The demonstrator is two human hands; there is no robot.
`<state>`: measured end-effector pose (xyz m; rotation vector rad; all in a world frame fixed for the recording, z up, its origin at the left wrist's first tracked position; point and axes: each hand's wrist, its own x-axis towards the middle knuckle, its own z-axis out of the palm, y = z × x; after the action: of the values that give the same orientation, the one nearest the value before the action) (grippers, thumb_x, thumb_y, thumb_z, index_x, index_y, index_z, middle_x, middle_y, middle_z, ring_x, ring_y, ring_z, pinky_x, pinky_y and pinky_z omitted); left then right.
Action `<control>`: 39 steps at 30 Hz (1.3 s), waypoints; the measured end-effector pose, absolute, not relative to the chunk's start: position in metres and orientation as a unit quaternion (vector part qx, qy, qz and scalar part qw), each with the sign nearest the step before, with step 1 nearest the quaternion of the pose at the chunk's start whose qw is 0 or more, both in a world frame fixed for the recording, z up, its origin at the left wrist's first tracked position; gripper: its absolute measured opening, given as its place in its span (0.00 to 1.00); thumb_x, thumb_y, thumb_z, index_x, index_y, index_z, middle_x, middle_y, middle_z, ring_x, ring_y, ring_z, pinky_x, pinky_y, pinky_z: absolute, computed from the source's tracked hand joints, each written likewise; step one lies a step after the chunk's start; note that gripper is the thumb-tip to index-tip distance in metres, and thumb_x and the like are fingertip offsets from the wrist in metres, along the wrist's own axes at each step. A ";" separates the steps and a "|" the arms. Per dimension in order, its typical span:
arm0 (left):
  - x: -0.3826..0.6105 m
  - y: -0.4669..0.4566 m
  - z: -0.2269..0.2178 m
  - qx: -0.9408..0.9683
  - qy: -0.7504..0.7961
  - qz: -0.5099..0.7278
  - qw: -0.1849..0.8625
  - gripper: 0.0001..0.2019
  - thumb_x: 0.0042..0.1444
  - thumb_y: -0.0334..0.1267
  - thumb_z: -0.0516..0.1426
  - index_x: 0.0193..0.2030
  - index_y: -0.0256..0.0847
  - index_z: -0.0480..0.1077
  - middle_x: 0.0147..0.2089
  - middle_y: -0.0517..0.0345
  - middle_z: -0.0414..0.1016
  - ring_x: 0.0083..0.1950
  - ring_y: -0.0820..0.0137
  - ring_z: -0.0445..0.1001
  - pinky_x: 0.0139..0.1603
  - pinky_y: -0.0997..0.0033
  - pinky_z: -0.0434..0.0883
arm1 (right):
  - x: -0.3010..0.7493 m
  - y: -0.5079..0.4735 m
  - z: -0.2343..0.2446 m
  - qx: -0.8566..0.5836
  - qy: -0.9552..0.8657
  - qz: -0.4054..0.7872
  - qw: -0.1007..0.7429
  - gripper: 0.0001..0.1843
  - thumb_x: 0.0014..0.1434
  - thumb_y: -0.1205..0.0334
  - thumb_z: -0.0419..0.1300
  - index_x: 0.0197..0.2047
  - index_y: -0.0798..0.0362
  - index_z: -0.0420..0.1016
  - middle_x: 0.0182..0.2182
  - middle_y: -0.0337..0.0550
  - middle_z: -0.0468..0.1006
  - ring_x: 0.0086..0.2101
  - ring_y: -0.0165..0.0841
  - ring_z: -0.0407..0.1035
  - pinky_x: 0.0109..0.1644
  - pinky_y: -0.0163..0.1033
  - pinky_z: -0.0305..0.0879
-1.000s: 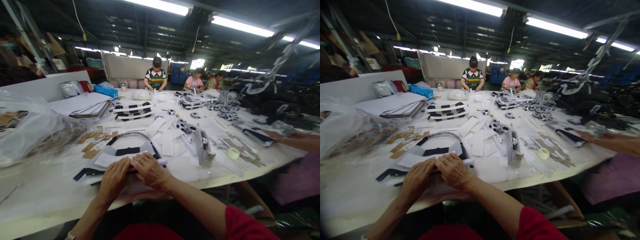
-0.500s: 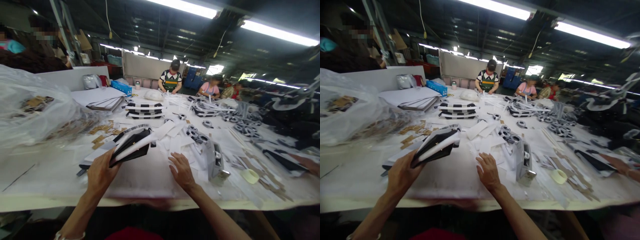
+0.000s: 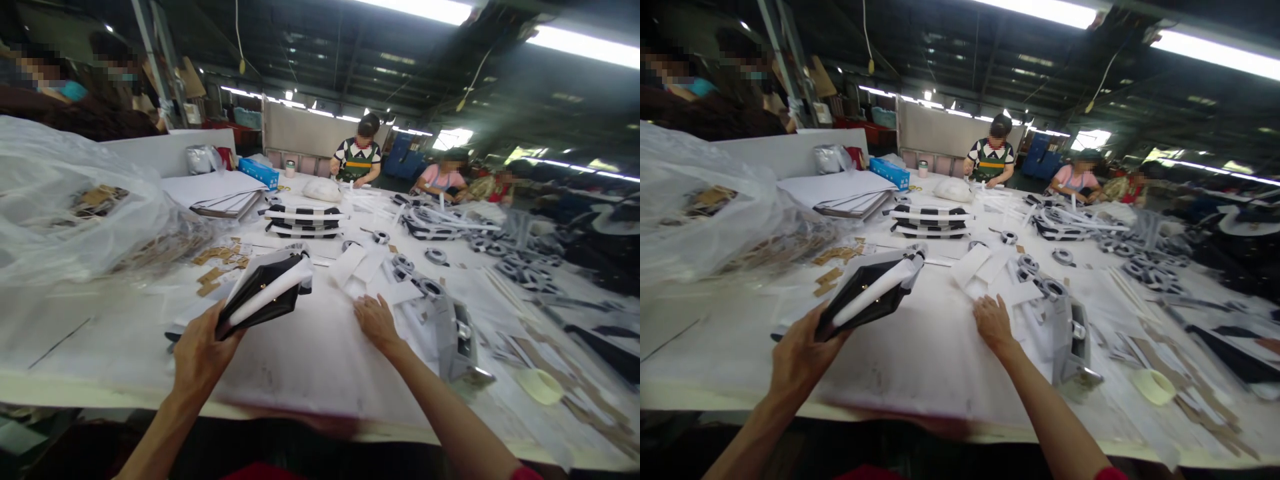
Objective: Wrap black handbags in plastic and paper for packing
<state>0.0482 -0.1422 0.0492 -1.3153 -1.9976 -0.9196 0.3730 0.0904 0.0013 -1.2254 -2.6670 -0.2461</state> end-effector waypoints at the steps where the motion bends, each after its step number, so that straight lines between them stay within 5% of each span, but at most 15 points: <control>1: 0.048 -0.143 0.049 -0.490 -0.749 -0.344 0.285 0.19 0.59 0.44 0.58 0.55 0.39 0.70 0.43 0.48 0.81 0.41 0.55 0.80 0.41 0.63 0.74 | 0.383 0.091 0.002 -0.420 -0.898 -0.081 0.098 0.17 0.67 0.68 0.50 0.51 0.51 0.78 0.52 0.50 0.79 0.55 0.43 0.70 0.67 0.55 0.51; 6: 0.049 -0.143 0.047 -0.513 -0.738 -0.334 0.283 0.19 0.59 0.41 0.58 0.56 0.38 0.69 0.43 0.47 0.81 0.41 0.54 0.80 0.42 0.61 0.74 | 0.429 0.092 0.008 -0.456 -0.881 -0.066 0.108 0.17 0.64 0.70 0.51 0.45 0.53 0.81 0.43 0.49 0.83 0.45 0.41 0.76 0.56 0.47 0.64; 14: 0.066 -0.139 0.038 -0.616 -0.654 -0.317 0.304 0.23 0.59 0.32 0.57 0.62 0.37 0.63 0.49 0.45 0.80 0.47 0.57 0.79 0.50 0.61 0.72 | 0.437 0.089 0.034 -0.532 -0.824 0.046 0.187 0.26 0.66 0.59 0.48 0.66 0.53 0.64 0.44 0.45 0.83 0.43 0.39 0.77 0.49 0.42 0.69; 18: 0.073 -0.142 0.033 -0.659 -0.623 -0.305 0.292 0.27 0.56 0.25 0.53 0.64 0.38 0.61 0.54 0.45 0.78 0.51 0.58 0.78 0.53 0.60 0.70 | 0.430 0.079 0.040 -0.507 -0.843 0.125 0.132 0.17 0.63 0.58 0.52 0.47 0.50 0.79 0.41 0.43 0.84 0.42 0.37 0.77 0.49 0.39 0.68; 23: 0.073 -0.143 0.032 -0.658 -0.622 -0.308 0.293 0.28 0.54 0.25 0.53 0.63 0.37 0.61 0.54 0.45 0.78 0.51 0.58 0.78 0.53 0.59 0.71 | 0.428 0.069 0.043 -0.480 -0.861 0.165 0.034 0.08 0.54 0.62 0.60 0.32 0.48 0.82 0.30 0.39 0.84 0.34 0.36 0.77 0.37 0.36 0.66; 29: 0.069 -0.142 0.040 -0.627 -0.641 -0.322 0.304 0.23 0.57 0.28 0.54 0.60 0.36 0.64 0.49 0.45 0.79 0.47 0.58 0.79 0.49 0.61 0.72 | 0.402 0.076 0.054 -0.484 -0.866 0.120 0.032 0.13 0.63 0.58 0.55 0.42 0.49 0.80 0.39 0.41 0.82 0.41 0.34 0.75 0.46 0.36 0.66; 34: 0.063 -0.140 0.039 -0.594 -0.664 -0.335 0.307 0.22 0.59 0.33 0.57 0.60 0.38 0.64 0.47 0.46 0.80 0.46 0.57 0.79 0.48 0.62 0.72 | 0.369 0.083 0.042 -0.486 -0.872 0.063 -0.002 0.19 0.61 0.67 0.57 0.55 0.49 0.74 0.50 0.44 0.78 0.46 0.34 0.72 0.50 0.36 0.64; 39: 0.062 -0.140 0.038 -0.582 -0.673 -0.344 0.299 0.22 0.59 0.36 0.58 0.61 0.40 0.65 0.47 0.48 0.80 0.46 0.57 0.80 0.50 0.62 0.72 | 0.351 0.089 0.031 -0.501 -0.864 0.025 -0.040 0.14 0.62 0.71 0.54 0.46 0.52 0.77 0.45 0.50 0.78 0.47 0.39 0.72 0.48 0.39 0.64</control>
<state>0.0618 -0.1403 0.0383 -1.5458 -1.7885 -0.9145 0.3507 0.0894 0.0305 -1.6148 -2.7856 0.0809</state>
